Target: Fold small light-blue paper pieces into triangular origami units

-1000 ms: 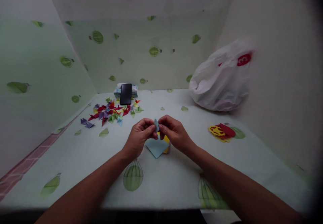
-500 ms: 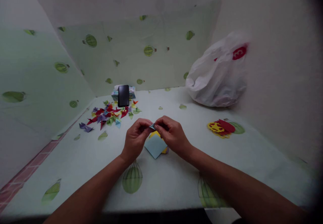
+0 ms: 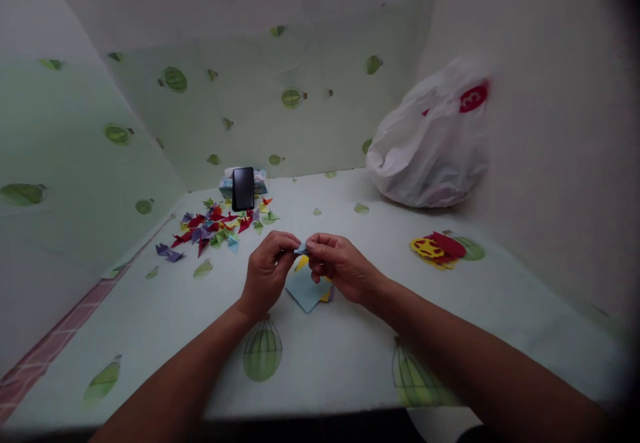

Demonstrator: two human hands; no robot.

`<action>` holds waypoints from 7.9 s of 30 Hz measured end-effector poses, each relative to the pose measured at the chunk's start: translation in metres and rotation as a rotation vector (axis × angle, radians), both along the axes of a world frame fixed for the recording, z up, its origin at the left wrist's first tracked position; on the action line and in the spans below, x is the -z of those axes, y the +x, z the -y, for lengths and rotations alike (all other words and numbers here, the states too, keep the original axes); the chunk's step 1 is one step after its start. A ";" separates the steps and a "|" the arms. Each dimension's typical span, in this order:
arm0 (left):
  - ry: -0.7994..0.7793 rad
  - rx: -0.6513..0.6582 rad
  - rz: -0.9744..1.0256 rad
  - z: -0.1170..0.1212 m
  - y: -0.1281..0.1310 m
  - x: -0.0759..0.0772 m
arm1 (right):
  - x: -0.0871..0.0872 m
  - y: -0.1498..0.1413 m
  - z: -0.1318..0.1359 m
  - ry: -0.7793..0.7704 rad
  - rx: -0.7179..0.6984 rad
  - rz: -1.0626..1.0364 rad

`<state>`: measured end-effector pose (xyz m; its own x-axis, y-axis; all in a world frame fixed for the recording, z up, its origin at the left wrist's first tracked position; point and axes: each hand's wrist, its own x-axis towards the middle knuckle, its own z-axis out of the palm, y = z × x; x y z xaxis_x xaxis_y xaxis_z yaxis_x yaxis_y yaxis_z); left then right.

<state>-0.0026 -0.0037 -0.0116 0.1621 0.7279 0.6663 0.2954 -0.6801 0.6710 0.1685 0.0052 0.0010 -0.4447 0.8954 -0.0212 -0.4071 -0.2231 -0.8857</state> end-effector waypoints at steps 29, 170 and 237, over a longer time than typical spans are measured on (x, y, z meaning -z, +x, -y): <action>-0.018 -0.174 -0.177 0.002 0.003 -0.003 | 0.006 0.001 -0.001 0.791 0.306 0.579; -0.659 0.221 0.165 -0.006 -0.004 -0.005 | 0.001 0.004 -0.005 0.387 0.068 0.475; -0.798 0.297 0.305 -0.005 -0.004 -0.004 | 0.004 0.008 -0.010 0.389 -0.016 0.396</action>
<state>-0.0061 0.0013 -0.0073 0.3158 0.9485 0.0265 -0.0858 0.0007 0.9963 0.1768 0.0150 -0.0028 -0.4837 0.8638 0.1413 -0.0255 0.1474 -0.9887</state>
